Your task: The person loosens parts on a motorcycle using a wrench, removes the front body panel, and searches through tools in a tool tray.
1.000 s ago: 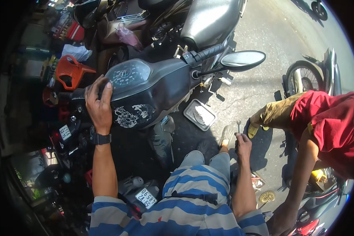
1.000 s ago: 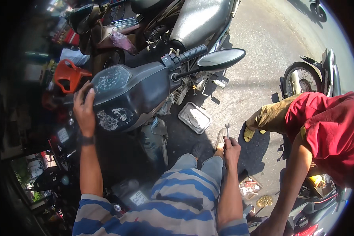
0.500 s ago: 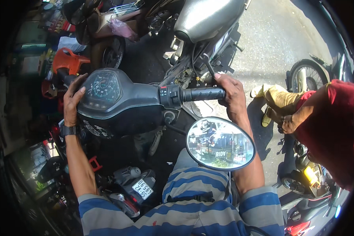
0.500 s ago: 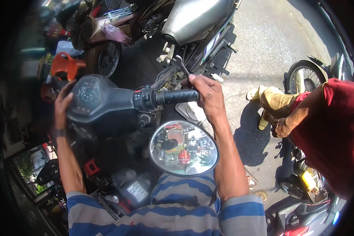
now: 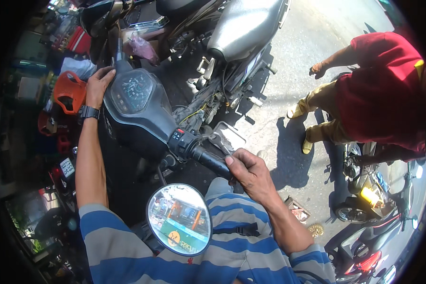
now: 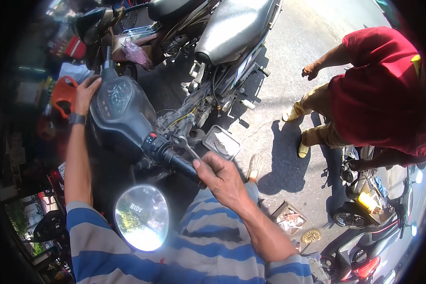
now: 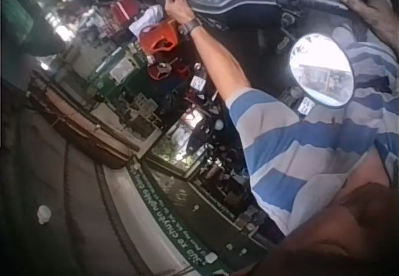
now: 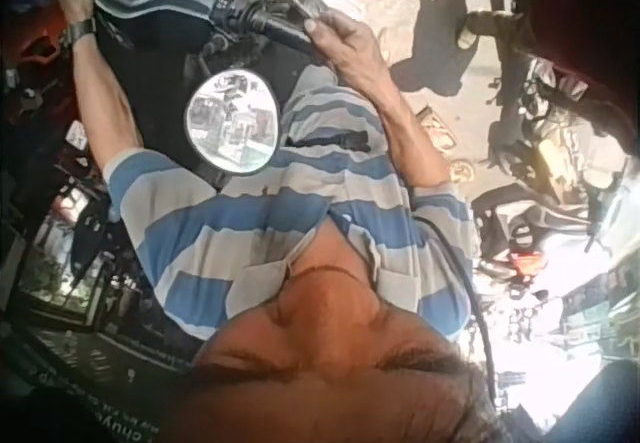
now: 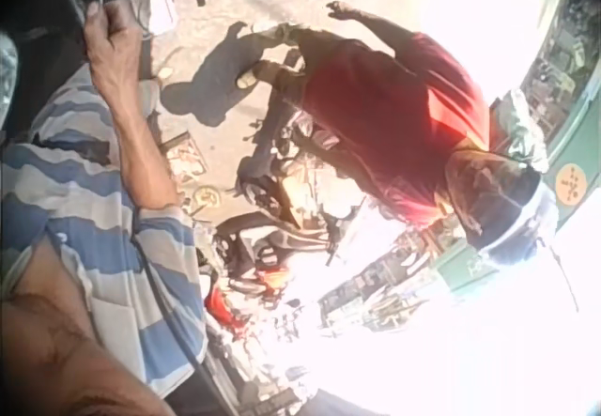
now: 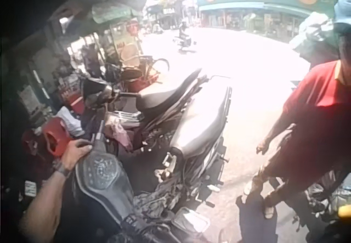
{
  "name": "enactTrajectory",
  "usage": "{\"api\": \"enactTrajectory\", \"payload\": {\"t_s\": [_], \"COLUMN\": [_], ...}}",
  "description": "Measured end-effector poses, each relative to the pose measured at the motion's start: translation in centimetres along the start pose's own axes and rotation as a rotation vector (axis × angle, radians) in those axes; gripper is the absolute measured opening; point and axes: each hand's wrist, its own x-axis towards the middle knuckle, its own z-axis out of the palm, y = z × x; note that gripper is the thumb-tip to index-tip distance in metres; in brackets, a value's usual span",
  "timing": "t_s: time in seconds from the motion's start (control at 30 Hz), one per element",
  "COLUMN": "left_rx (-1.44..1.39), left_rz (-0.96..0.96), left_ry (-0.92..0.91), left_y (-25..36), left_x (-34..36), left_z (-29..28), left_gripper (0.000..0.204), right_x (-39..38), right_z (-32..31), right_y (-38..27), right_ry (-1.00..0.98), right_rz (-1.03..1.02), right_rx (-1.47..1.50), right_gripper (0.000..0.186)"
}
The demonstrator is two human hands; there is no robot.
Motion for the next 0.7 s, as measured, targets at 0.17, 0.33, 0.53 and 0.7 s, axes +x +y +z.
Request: {"api": "enactTrajectory", "payload": {"t_s": [0.17, 0.33, 0.53, 0.7], "left_rx": [-0.116, -0.109, 0.005, 0.045], "left_rz": [0.017, -0.029, -0.203, -0.939], "left_ry": [0.178, 0.166, 0.567, 0.110], "left_y": [-4.0, -6.3, -16.2, -18.6], "left_x": [-2.5, -5.5, -13.2, -25.7], "left_z": [-3.2, -3.0, 4.9, 26.8], "left_gripper": [0.044, 0.052, 0.037, 0.025], "right_x": [-4.7, -4.2, 2.3, 14.8], "right_z": [7.0, 7.1, -4.1, -21.0], "right_y": [-0.3, 3.9, 10.0, 13.9], "right_ry": [-0.258, -0.221, -0.031, -0.084], "right_rz": [-0.025, -0.041, 0.187, 0.501], "right_rx": [-0.110, -0.185, -0.488, -0.567], "right_gripper": [0.036, 0.038, 0.028, 0.029]}}
